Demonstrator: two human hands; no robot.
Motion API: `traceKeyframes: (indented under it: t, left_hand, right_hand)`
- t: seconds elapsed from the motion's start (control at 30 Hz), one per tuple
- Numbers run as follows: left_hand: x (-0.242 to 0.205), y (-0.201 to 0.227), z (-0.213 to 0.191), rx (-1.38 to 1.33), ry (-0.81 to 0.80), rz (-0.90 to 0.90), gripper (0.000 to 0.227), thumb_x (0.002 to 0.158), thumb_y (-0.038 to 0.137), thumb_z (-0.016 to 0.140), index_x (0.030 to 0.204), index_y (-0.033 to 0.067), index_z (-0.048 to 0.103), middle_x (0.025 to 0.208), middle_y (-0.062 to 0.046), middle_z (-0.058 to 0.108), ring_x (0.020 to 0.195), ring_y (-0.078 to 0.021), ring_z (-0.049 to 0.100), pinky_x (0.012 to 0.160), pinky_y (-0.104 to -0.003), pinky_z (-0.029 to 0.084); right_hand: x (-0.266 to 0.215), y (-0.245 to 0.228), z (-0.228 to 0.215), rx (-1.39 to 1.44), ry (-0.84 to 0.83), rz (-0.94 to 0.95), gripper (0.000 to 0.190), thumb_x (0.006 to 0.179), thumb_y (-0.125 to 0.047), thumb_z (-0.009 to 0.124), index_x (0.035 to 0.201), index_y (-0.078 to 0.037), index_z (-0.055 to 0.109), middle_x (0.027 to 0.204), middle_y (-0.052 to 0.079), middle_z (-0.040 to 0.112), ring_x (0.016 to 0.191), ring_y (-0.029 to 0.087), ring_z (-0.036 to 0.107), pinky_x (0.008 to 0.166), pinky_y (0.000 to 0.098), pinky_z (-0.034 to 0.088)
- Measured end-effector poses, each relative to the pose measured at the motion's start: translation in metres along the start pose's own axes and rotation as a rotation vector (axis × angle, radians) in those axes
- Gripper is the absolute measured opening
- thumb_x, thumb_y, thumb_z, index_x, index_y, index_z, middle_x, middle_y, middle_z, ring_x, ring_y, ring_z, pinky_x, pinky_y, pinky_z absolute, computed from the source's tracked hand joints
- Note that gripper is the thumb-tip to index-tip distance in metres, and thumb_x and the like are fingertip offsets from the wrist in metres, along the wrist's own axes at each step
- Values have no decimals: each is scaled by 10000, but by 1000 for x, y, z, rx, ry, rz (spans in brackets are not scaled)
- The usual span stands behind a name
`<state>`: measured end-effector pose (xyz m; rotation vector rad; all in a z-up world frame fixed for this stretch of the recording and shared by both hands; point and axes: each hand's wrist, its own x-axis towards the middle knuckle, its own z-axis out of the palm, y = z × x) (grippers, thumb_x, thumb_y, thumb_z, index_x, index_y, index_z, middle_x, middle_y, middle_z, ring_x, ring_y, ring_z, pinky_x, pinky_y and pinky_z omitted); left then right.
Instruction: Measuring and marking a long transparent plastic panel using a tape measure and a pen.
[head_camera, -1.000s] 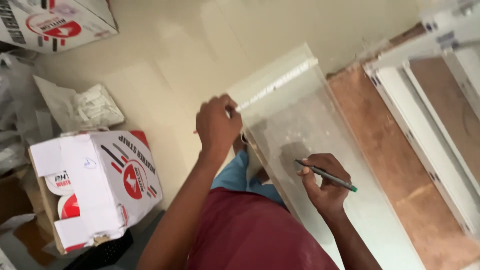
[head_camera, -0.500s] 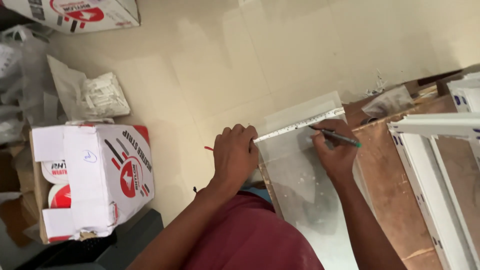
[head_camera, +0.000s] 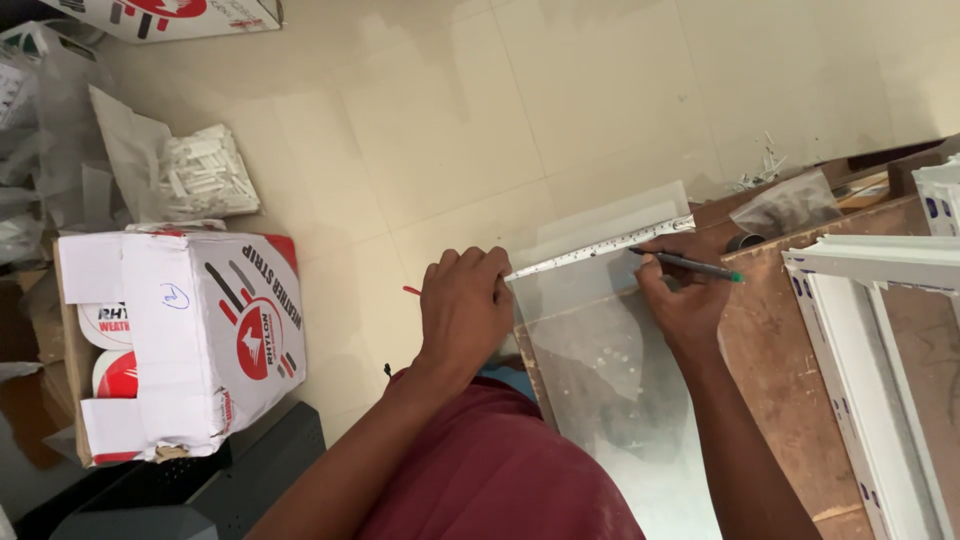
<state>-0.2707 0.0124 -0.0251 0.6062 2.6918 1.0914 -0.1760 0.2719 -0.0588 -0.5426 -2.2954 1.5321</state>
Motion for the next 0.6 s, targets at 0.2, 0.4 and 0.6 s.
traceKeyframes:
  t: [0.2,0.4,0.6]
  left_hand:
    - [-1,-1,2,-1,6,9,103,817,43,682,900,94,651,817,-63,636,794,-284,560,721,-429,419]
    - [0,-2,3,13,8,13,118,804,34,688,898,96,651,817,-62,637,789,-286,560,715,-428,417]
    - [0,-1,1,1,6,14,130,784,30,685,893,92,650,800,-67,632,776,-288,560,705,-433,417]
  right_hand:
    - [4,-14,1,-46,-32,-2,167,903,68,692,1060,12,700,1055,65,683,887,112,680,775,232,567]
    - [5,-19,2,-104,-43,19,151,897,45,695,1043,10,715,995,49,681,850,103,665,757,231,550]
    - [6,-28,4,-106,-38,4,145,894,47,694,1033,9,715,997,49,677,852,95,666,747,226,547]
